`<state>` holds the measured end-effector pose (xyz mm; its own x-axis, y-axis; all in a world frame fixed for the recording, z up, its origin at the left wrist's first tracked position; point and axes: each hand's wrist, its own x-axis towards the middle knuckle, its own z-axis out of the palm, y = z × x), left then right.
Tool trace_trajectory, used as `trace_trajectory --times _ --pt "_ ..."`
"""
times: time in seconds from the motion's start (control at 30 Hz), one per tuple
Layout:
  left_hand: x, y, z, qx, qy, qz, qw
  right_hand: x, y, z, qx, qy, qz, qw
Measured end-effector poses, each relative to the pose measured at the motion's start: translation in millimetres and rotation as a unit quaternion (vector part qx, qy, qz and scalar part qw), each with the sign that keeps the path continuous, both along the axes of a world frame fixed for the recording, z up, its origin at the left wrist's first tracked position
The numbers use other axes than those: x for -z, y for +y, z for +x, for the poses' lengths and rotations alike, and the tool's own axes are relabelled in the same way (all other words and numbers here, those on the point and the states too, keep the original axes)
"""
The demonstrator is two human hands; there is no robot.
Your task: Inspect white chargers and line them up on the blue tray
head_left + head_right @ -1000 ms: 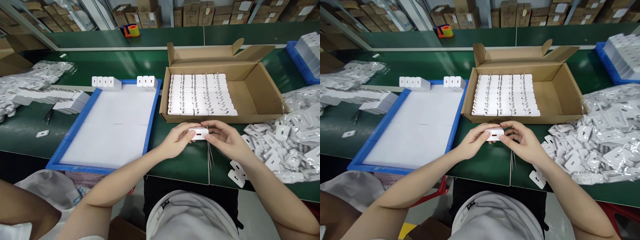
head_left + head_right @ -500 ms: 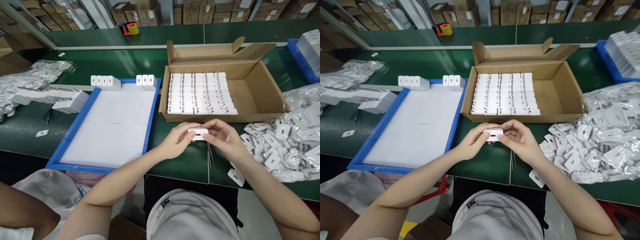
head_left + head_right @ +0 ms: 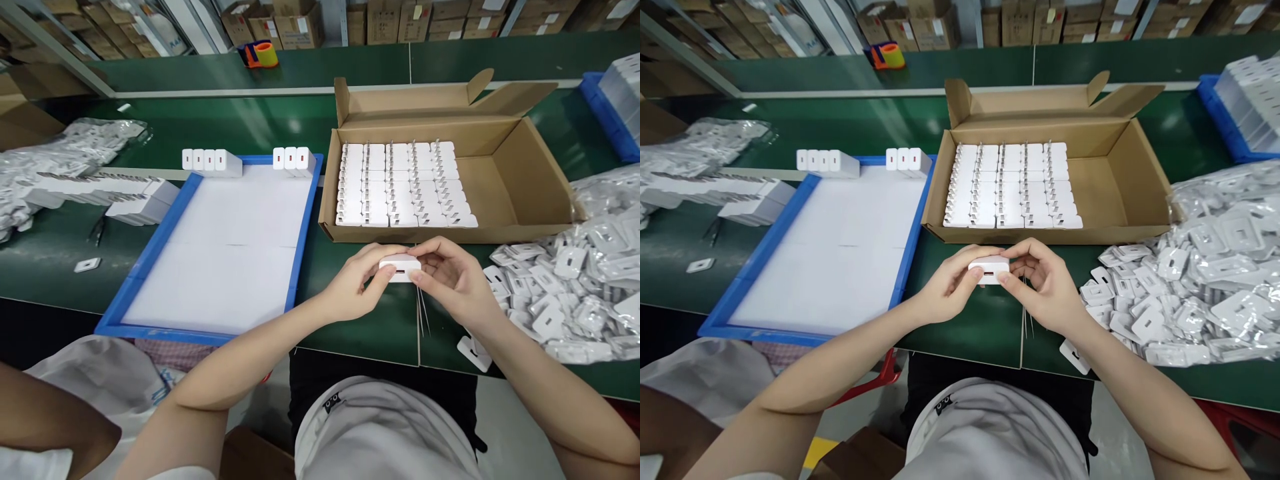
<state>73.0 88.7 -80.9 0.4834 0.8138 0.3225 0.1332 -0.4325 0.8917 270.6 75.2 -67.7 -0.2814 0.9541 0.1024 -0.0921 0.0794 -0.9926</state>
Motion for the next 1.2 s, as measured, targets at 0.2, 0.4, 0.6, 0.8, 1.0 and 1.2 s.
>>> trace_trajectory --times 0.2,0.4,0.6,0.8,1.0,1.2 --pt "-1.5 0.7 -0.3 0.019 -0.033 -0.069 0.997 1.4 2.2 2.4 -0.022 0.004 -0.019 1.000" --pt "-0.2 2.8 -3.8 0.028 -0.023 -0.113 0.993 4.1 4.7 3.3 -0.013 0.015 -0.034 0.999" --pt "0.8 3.2 -3.1 0.021 -0.039 -0.125 0.991 2.6 6.4 3.0 -0.007 -0.026 -0.006 1.000" --pt "-1.1 3.4 -2.3 -0.006 -0.038 -0.062 0.997 -7.8 19.8 26.8 -0.034 -0.345 0.082 0.934" --pt "3.1 6.5 -3.6 -0.025 -0.035 -0.046 0.998 -6.9 18.6 28.1 -0.113 -0.330 0.054 0.936" --pt "1.5 6.1 -3.4 -0.005 -0.018 -0.015 1.000 3.8 10.9 11.0 -0.058 -0.113 -0.007 0.992"
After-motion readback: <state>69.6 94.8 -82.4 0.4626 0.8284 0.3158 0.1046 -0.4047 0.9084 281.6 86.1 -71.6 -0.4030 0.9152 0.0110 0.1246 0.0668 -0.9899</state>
